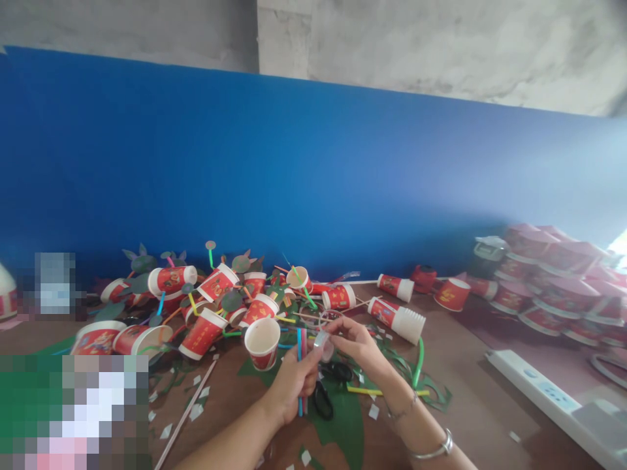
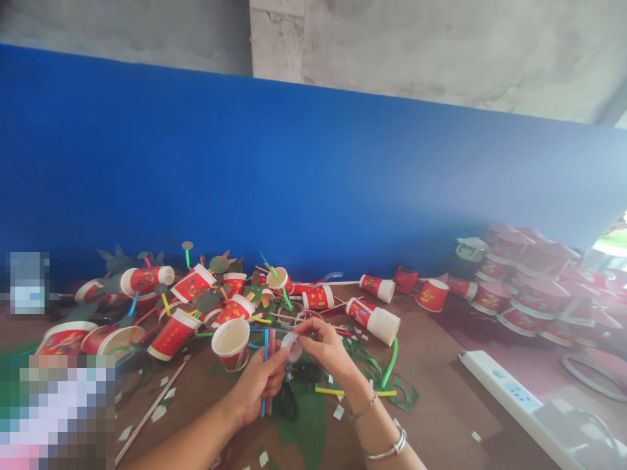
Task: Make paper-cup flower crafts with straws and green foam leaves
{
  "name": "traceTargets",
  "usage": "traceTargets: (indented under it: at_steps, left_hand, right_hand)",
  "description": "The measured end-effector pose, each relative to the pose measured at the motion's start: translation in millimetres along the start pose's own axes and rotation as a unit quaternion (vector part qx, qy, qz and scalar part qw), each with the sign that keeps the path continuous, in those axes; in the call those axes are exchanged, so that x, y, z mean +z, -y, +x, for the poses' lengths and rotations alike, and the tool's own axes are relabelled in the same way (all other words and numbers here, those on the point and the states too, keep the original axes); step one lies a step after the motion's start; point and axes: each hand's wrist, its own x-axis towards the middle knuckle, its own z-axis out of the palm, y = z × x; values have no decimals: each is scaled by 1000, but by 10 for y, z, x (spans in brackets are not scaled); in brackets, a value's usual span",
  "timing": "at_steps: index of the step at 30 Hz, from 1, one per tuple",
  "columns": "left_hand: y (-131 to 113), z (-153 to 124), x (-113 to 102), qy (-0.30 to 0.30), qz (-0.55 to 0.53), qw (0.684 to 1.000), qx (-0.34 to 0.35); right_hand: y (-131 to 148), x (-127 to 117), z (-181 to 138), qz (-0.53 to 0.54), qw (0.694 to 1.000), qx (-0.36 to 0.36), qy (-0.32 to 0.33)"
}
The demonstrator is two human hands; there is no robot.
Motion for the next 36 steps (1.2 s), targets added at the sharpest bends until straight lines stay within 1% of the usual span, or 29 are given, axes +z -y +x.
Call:
traceTargets:
  at_steps: [4,7,12,15,21,24,26,30,36]
  left_hand:
    - [-5,-7,-13,33,-7,999,-7]
    - [-9,-18,-22,57,-9,998,-15]
    - [-10,-22,-27,75,-22,997,-24]
    - [-19,-12,-21,74,-10,996,-43]
    - [-24,19,-8,69,36,991,-107]
    - [-28,28,-4,71,33,990,-119]
    - [-38,30,-1,69,19,991,-117]
    - [-59,31,-5,52,6,995,-90]
    - [-63,24,-15,67,-6,994,-90]
  right_hand:
    - [-7,-45,-26,83,995,29,54]
    - [-37,-67,-27,106,992,45,58]
    - [-64,-71,-18,109,992,35,58]
    - [-44,-52,-25,96,993,33,59]
    - [56,39,-45,72,990,-10,121]
    - [73,61,-50,34,991,-30,125]
    - [75,60,-57,33,991,-25,124]
    - [83,47,-67,77,990,17,120]
    - [88,55,-58,72,991,27,111]
